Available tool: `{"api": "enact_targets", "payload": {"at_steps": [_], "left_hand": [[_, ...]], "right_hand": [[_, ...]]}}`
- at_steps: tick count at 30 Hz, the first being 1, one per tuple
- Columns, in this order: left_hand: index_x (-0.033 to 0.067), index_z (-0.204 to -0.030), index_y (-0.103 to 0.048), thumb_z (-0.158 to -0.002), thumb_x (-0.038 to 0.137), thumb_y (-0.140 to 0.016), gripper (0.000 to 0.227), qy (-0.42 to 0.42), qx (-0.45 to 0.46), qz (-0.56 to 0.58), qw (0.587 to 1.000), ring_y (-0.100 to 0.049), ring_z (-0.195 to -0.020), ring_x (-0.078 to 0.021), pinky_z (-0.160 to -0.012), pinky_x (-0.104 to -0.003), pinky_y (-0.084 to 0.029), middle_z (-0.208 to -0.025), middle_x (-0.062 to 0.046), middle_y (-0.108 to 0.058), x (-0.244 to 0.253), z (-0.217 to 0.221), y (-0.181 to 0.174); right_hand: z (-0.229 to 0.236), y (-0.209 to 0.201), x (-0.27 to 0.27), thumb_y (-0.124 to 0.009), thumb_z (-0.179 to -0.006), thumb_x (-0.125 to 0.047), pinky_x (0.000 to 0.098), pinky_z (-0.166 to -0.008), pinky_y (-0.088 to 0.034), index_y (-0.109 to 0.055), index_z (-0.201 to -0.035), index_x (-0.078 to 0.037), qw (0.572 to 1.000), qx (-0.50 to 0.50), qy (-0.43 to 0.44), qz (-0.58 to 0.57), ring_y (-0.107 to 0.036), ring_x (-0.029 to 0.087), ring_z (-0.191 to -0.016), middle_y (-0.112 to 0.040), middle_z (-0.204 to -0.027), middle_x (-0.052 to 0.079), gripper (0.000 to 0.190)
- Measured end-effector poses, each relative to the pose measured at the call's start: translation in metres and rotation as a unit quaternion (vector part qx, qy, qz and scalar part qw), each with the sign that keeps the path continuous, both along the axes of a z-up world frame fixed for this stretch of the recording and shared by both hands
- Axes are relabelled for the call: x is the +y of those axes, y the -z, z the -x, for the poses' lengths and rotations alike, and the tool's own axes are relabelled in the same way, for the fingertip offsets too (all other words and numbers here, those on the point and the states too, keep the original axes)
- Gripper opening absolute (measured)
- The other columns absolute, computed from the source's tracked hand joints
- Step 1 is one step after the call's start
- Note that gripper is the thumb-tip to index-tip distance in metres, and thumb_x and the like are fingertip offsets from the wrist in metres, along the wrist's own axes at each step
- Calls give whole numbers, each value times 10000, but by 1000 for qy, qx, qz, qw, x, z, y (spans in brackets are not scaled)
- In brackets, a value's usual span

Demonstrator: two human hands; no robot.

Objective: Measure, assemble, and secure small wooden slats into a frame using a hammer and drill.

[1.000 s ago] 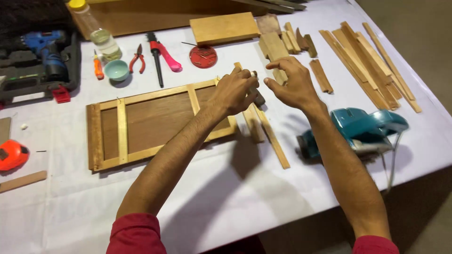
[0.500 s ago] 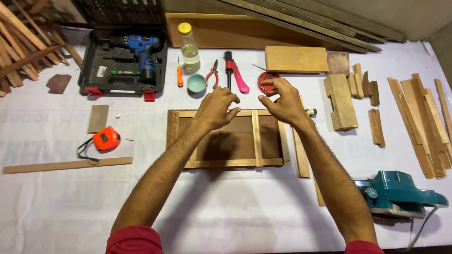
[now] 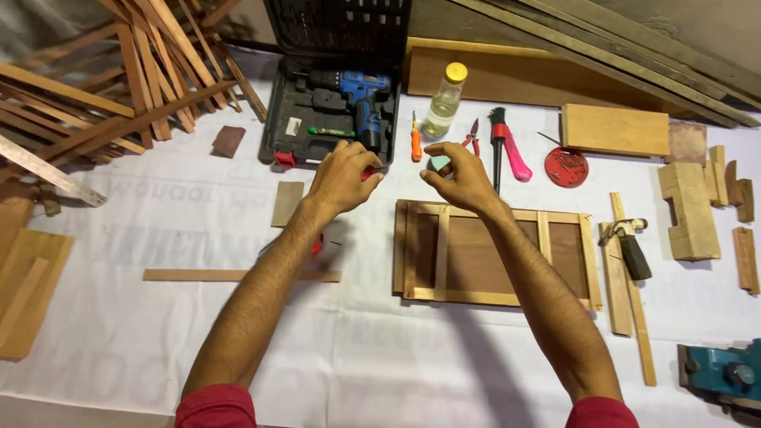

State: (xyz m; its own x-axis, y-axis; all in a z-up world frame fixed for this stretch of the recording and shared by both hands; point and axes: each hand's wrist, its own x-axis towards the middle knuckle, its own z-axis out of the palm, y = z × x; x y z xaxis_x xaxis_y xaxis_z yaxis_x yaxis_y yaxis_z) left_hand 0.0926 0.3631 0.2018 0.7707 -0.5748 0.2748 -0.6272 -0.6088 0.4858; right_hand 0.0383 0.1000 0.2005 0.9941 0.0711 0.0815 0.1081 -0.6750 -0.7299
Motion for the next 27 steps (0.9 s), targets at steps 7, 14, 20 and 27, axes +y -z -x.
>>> {"api": "enact_targets", "payload": {"at_steps": [7, 14, 20, 27], "left_hand": [[96, -1030, -762, -856, 249, -789, 233, -18, 20, 13, 1000, -597, -1036, -306, -910, -451, -523, -1009, -98, -675, 49, -88, 30], [117, -1122, -741, -870, 233, -781, 280, -39, 37, 7, 999, -570, -1117, -295, -966, -463, -490, -1104, -86, -651, 65, -181, 61], [108, -1310, -611, -784, 125, -805, 561, -59, -11, -47, 997, -513, -1244, -320, -1026, -518, -432, -1291, -90, -583, 48, -259, 103], [73, -1382, -480, -723, -45, -734, 716, -91, -23, -171, 981, -500, -1274, -393, -1021, -541, -445, -1373, -167, -531, 30, -302, 147]], "right_hand": [[-65, 25, 48, -772, -894, -290, 353, -831, -608, -640, -1294, -54, 999, 49, 7, 14, -710, 211, -992, -693, -1258, 117, 482], [-154, 74, 75, -789, -878, -266, 399, -905, -598, -554, -1350, -45, 997, 55, 46, -18, -711, 266, -1082, -683, -1272, 173, 572], [-205, 96, 98, -816, -836, -315, 447, -889, -581, -528, -1370, -68, 994, 34, 83, 57, -697, 335, -1062, -655, -1241, 187, 655], [-213, 126, 127, -819, -820, -313, 525, -895, -526, -346, -1434, 21, 980, 5, 110, 167, -607, 440, -1034, -570, -1173, 279, 844]]}}
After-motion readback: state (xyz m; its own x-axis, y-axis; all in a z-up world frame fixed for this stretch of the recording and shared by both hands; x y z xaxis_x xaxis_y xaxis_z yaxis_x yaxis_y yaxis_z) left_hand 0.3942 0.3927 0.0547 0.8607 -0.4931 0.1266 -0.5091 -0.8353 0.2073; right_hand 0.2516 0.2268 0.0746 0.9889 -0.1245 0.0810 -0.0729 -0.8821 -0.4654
